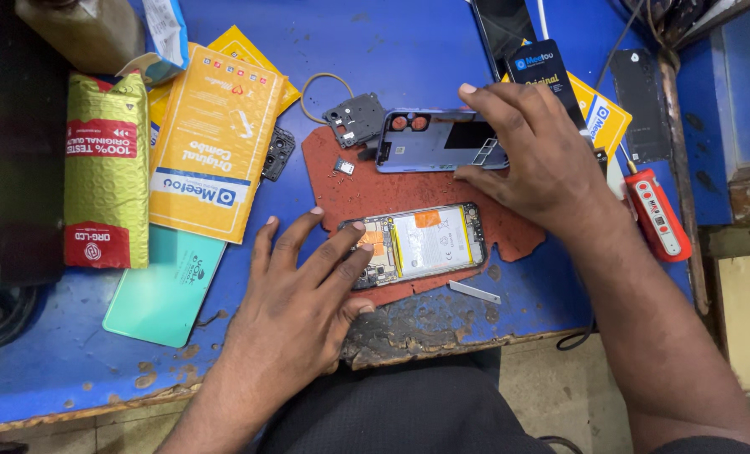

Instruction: The person reassembles a smartphone by placing the internal motherboard and camera modules into the frame, connecting various ribbon cables to the board, and using a small screwdriver to secure a component. The person handles the phone chassis, internal circuits, and cables on a blue workbench.

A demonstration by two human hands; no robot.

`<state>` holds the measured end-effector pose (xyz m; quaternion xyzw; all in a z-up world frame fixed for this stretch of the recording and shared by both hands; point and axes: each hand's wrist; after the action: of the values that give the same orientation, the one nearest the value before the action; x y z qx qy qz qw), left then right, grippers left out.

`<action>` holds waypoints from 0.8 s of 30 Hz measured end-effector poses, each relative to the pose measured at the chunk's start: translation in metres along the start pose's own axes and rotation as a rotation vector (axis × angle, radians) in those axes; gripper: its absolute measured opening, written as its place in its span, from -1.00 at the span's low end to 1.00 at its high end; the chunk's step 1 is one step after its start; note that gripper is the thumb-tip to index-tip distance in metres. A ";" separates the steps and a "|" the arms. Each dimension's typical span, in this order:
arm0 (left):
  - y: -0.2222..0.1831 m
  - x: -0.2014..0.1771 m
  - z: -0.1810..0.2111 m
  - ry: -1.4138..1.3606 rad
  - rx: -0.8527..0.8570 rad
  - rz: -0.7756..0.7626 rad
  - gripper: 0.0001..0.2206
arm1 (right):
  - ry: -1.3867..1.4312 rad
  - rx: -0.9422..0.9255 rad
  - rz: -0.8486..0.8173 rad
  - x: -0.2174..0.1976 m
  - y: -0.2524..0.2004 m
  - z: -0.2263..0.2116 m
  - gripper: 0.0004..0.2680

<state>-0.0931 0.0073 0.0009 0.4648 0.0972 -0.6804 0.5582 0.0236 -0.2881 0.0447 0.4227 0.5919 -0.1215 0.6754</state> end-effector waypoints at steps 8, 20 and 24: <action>0.000 0.000 0.001 0.004 -0.005 -0.006 -0.55 | 0.021 0.039 0.009 0.013 -0.015 0.005 -0.40; 0.000 -0.001 0.001 0.001 -0.001 -0.007 -0.55 | 0.031 0.064 0.015 0.010 -0.009 -0.005 -0.52; 0.000 -0.001 0.000 0.009 0.005 -0.012 -0.54 | 0.024 0.059 0.009 0.010 -0.008 -0.004 -0.52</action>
<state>-0.0931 0.0080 0.0011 0.4688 0.1009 -0.6816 0.5526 0.0177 -0.2868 0.0322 0.4468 0.5941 -0.1308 0.6560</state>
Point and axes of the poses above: each hand's wrist, its own y-axis towards the middle knuckle, its own x-axis out of the palm, z = x × y, and after that the axes turned 8 degrees about z, right-handed
